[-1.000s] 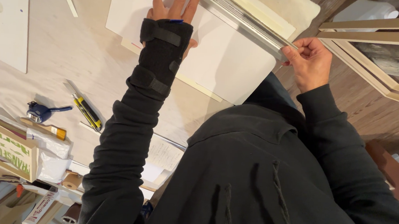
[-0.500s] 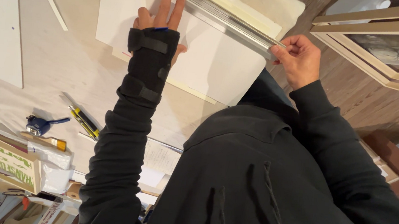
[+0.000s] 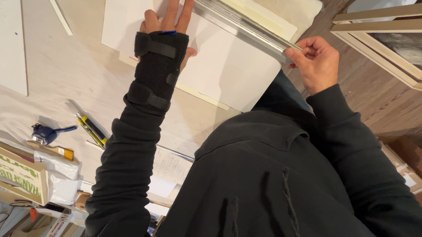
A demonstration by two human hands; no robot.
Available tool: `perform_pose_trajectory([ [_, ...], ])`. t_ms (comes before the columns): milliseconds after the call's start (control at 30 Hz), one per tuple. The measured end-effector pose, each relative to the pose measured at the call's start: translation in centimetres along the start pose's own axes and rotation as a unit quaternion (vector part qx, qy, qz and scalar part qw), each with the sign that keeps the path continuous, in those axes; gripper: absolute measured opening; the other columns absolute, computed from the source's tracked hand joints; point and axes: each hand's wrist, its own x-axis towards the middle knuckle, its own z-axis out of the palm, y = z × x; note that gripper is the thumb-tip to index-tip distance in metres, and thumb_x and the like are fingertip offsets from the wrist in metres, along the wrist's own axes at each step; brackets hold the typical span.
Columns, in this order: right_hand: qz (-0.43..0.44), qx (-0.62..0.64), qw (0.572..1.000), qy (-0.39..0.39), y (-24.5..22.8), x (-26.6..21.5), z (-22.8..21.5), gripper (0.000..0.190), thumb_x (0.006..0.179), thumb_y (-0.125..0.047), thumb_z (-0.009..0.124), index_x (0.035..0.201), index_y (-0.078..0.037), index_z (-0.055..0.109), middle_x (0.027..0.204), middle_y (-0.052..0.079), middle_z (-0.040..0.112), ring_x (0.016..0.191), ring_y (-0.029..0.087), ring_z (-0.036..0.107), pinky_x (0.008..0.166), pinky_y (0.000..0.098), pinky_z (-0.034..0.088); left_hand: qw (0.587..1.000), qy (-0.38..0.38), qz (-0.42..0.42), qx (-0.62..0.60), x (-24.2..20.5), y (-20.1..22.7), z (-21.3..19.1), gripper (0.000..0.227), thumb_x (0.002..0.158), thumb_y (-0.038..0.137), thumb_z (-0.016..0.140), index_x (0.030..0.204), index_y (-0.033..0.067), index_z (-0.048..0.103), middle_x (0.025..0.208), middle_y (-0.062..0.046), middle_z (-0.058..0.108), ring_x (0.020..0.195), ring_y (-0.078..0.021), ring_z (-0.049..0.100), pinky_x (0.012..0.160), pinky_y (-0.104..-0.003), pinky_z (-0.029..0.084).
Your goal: Measure and trim a piece of white paper or backing board to fit an artwork using a ruler and utility knife.
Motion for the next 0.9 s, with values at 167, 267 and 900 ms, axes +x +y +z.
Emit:
perform_pose_trajectory([
  [167,0.006,-0.012,1.000,0.002,-0.2,0.1,0.0,0.021,0.099,-0.009,0.079,0.107,0.002,0.063,0.088,0.007,0.072,0.079,0.011,0.071,0.070,0.0279,0.064,1.000,0.010,-0.003,-0.014,0.1,0.2,-0.2,0.125,0.064,0.062,0.095,0.166,0.0175,0.036,0.171,-0.006,0.015,0.077,-0.0212,0.044,0.064,-0.032,0.048],
  [267,0.010,-0.020,1.000,0.004,-0.5,0.0,0.0,0.022,0.099,-0.010,0.079,0.107,0.002,0.064,0.088,0.007,0.072,0.079,0.011,0.072,0.070,0.0279,0.064,1.000,0.010,-0.008,-0.015,0.0,0.3,-0.2,0.126,0.063,0.059,0.096,0.166,0.0189,0.036,0.172,-0.004,0.015,0.080,-0.0215,0.044,0.067,-0.031,0.049],
  [900,0.008,-0.006,1.000,0.002,-0.2,0.1,0.1,0.021,0.099,-0.008,0.079,0.108,0.003,0.064,0.090,0.007,0.071,0.080,0.012,0.072,0.070,0.0288,0.064,1.000,0.019,0.003,-0.002,0.0,-0.2,0.9,0.128,0.064,0.069,0.094,0.166,0.0169,0.037,0.172,-0.009,0.015,0.073,-0.0192,0.041,0.061,-0.031,0.045],
])
